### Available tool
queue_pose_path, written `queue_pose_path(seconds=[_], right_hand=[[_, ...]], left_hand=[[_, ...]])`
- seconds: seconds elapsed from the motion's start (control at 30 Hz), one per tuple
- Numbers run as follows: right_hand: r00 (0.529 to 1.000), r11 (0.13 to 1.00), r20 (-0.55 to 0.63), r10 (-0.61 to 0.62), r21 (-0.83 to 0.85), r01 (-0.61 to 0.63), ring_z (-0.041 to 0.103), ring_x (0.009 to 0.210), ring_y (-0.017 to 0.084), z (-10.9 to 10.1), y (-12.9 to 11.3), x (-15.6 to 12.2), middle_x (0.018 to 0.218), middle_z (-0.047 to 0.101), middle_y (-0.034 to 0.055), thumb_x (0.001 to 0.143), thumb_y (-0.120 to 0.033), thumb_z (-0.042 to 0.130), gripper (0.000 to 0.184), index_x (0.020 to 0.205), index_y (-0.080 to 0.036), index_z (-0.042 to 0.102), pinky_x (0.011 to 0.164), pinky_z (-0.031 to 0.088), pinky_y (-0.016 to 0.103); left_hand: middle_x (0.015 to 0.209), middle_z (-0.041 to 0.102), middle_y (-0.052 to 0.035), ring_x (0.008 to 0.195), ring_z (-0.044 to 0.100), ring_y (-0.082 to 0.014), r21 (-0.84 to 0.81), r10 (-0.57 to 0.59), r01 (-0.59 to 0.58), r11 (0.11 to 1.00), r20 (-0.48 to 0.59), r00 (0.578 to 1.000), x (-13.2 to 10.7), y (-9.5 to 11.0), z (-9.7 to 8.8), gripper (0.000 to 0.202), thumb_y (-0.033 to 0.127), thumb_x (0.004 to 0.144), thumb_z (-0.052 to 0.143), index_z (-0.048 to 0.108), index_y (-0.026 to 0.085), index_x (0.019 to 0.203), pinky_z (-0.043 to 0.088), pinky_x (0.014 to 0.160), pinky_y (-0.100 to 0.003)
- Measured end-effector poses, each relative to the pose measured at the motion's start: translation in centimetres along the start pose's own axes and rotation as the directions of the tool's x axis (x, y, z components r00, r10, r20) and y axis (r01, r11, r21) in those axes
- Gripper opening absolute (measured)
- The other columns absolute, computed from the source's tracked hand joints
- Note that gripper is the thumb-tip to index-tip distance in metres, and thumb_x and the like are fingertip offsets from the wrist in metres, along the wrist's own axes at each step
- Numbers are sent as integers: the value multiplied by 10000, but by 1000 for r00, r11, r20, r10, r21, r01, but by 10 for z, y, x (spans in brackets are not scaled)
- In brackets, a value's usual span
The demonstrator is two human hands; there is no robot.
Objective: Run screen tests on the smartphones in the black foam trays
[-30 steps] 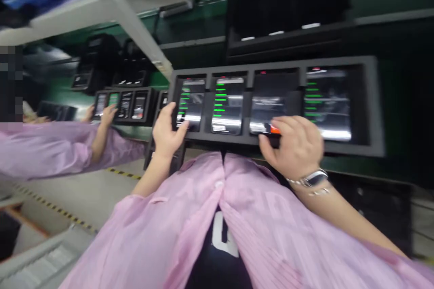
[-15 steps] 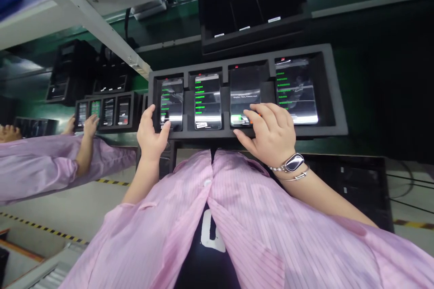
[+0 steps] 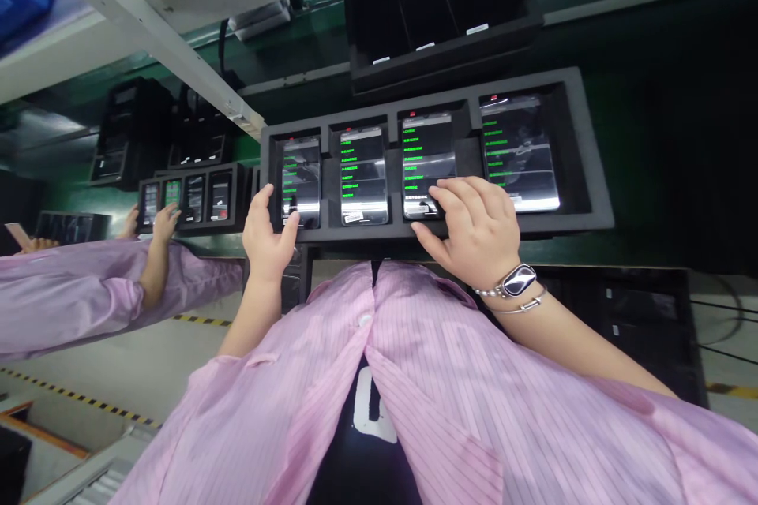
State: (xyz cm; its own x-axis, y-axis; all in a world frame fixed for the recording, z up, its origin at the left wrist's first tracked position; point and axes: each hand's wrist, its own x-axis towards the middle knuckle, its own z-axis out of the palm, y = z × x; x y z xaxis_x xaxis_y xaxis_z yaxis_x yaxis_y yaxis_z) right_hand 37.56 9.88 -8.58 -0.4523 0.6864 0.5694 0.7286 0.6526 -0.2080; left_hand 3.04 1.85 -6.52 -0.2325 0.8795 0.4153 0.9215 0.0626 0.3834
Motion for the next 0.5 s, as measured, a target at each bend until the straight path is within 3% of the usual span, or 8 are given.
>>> queue_pose_path(seconds=[0.5], right_hand=[[998, 999, 57, 31, 42, -34, 605, 1235, 331, -5, -4, 1, 1300, 685, 136, 953, -477, 664, 408, 1225, -172, 678, 1063, 463, 479]], left_hand=[[1498, 625, -184, 1418, 594, -286, -9, 20, -20, 1000, -10, 1000, -3, -5, 1, 643, 585, 1018, 536, 525, 145, 1486, 468, 1199, -422]])
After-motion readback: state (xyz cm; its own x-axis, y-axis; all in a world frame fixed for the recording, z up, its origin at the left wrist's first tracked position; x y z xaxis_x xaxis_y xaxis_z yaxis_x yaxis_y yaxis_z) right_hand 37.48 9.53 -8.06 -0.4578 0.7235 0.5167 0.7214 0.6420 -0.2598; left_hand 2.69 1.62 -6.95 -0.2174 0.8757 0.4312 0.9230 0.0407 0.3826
